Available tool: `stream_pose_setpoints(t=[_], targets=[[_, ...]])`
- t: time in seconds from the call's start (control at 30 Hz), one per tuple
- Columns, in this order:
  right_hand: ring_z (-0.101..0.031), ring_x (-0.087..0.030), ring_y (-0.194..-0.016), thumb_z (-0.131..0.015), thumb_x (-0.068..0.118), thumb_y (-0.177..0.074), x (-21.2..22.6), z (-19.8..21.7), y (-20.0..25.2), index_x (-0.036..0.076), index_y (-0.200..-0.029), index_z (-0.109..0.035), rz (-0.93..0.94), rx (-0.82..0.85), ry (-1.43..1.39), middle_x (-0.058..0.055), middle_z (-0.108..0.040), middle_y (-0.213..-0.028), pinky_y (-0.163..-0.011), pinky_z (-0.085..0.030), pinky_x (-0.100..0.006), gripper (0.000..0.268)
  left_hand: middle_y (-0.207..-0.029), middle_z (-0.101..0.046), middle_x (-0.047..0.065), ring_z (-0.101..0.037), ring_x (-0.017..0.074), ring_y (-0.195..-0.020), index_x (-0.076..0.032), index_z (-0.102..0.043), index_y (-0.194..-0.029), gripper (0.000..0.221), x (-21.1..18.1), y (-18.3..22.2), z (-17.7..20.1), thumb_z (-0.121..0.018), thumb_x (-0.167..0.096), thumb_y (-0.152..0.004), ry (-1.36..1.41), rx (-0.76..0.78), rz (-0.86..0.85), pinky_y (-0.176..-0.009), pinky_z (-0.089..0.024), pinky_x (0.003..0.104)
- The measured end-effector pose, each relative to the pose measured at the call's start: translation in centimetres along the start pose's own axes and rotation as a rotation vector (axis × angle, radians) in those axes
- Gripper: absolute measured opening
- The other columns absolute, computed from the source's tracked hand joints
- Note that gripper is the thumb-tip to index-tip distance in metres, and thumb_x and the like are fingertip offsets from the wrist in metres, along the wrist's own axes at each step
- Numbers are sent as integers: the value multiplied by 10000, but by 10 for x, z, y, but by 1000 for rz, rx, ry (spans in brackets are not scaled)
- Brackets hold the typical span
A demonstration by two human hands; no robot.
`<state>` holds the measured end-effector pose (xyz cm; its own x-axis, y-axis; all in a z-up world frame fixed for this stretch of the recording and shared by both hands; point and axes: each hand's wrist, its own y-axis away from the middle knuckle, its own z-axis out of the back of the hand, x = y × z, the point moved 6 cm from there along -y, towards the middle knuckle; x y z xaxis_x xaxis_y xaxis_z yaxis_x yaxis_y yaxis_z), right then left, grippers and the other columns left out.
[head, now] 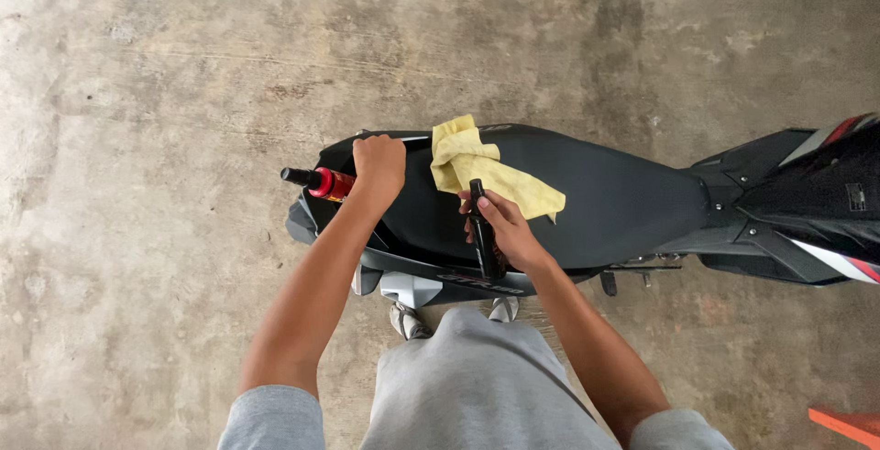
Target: The person cleans a motorcycle by spraying a liquid from a black bottle onto a yellow cloth and wiping the seat, side panels, and dashboard area. The person repeatedly sprays the cloth and wipes different sections of the motorcycle's bodywork.
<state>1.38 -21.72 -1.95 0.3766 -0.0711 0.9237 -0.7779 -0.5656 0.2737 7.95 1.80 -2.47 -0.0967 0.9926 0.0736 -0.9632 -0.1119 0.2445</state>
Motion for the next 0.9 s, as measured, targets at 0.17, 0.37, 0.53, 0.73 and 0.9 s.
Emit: stream_pose_setpoints(t=[0.17, 0.37, 0.53, 0.73, 0.9], targets=[[-629, -139, -807, -460, 319, -1091, -2, 0, 0, 5, -1323, -619, 0, 1, -41, -60, -616, -989, -724, -576, -312, 422, -1029, -768, 96, -729, 279, -1026, -133, -803, -943, 164, 7, 3, 5, -798, -132, -779, -7, 170, 23, -866, -539, 385], [-644, -155, -821, -456, 286, -1078, -9, 4, -1, 60, -1220, -563, -19, 10, -182, -55, -612, -985, -729, -586, -339, 288, -990, -768, 146, -728, 329, -984, -73, -802, -897, 169, 6, 7, 11, -783, -208, -797, 95, 27, 23, -801, -599, 411], [-648, -160, -828, -470, 284, -1083, -16, 9, -3, 89, -1098, -495, -43, -59, -140, -59, -630, -986, -736, -591, -352, 198, -985, -769, 151, -743, 332, -974, -84, -810, -901, 136, 9, 1, -10, -714, -53, -809, 110, -57, -10, -800, -608, 423], [-659, -149, -835, -476, 317, -1083, -14, 10, -1, 91, -1102, -510, -32, -78, -67, -59, -626, -977, -739, -606, -347, 230, -967, -765, 172, -745, 353, -947, -63, -803, -893, 125, 14, -2, -1, -690, -44, -842, 116, -63, -24, -764, -610, 445], [-653, -156, -835, -493, 310, -1084, -15, 11, 0, 78, -1099, -512, 17, -74, -100, -62, -631, -985, -738, -594, -349, 233, -1028, -751, 169, -731, 368, -989, -59, -785, -992, 169, 10, 14, 28, -698, -79, -848, 156, -79, -11, -818, -598, 439]])
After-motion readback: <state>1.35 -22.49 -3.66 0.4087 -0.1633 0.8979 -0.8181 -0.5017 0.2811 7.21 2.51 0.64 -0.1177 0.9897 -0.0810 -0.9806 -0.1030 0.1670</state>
